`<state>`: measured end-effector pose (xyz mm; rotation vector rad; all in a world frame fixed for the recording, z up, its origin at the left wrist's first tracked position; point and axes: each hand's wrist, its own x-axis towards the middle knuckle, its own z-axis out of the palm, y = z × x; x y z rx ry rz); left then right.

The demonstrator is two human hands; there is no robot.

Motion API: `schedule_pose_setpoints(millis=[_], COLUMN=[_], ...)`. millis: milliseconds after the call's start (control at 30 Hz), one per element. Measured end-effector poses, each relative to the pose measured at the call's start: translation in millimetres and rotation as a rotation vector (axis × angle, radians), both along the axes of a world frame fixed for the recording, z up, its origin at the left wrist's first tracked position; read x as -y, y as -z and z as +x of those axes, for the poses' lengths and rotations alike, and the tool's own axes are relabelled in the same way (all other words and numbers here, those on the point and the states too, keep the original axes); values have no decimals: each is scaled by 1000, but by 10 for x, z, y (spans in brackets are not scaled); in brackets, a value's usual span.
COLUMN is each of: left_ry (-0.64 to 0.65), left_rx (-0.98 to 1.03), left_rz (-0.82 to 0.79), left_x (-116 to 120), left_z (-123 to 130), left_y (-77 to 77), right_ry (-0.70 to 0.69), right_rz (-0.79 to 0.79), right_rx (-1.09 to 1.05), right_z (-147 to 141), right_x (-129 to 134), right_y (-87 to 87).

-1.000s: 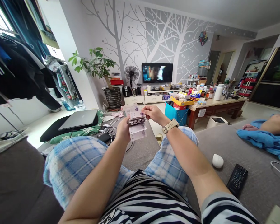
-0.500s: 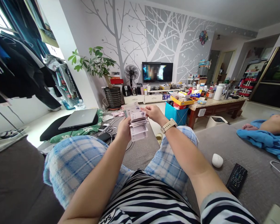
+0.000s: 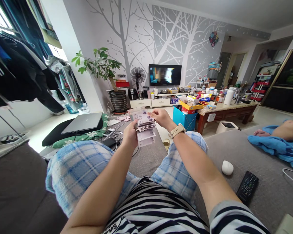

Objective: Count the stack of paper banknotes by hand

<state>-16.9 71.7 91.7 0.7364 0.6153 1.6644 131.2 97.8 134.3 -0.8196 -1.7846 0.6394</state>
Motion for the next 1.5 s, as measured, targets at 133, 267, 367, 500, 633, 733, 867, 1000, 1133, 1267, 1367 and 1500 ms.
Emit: schedule_pose_setpoints(millis=[133, 267, 367, 500, 633, 733, 867, 1000, 1133, 1267, 1367, 1500], left_ry=[-7, -20, -31, -39, -37, -32, -25, -26, -25, -10, 0, 7], left_rx=[24, 38, 30, 10, -8, -13, -3, -3, -3, -20, -29, -30], left_rz=[13, -7, 10, 26, 18, 28, 28, 16, 15, 13, 9, 22], left_x=[-12, -31, -41, -52, -69, -71, -51, -41, -57, -71, -68, -55], left_z=[-6, -12, -14, -14, -13, -13, -12, -11, -13, -13, -9, -4], left_y=[-4, 2, 16, 33, 41, 35, 16, 7, 20, 30, 24, 13], right_ry=[-40, -75, -79, -83, -88, -98, -140, -159, -157, -157, -167, -190], right_rz=[-39, -48, -41, -53, -65, -70, -93, -108, -123, -140, -153, -166], right_rx=[-27, -46, -40, -47, -58, -62, -73, -81, -88, -120, -143, -156], right_z=[-1, 6, 7, 0, -4, -4, -5, -9, -13, -17, -19, -15], right_x=[9, 24, 27, 26, 36, 47, 55, 60, 89, 126, 142, 151], right_y=[-1, -10, -16, -21, -31, -40, -48, -57, -79, -104, -114, -112])
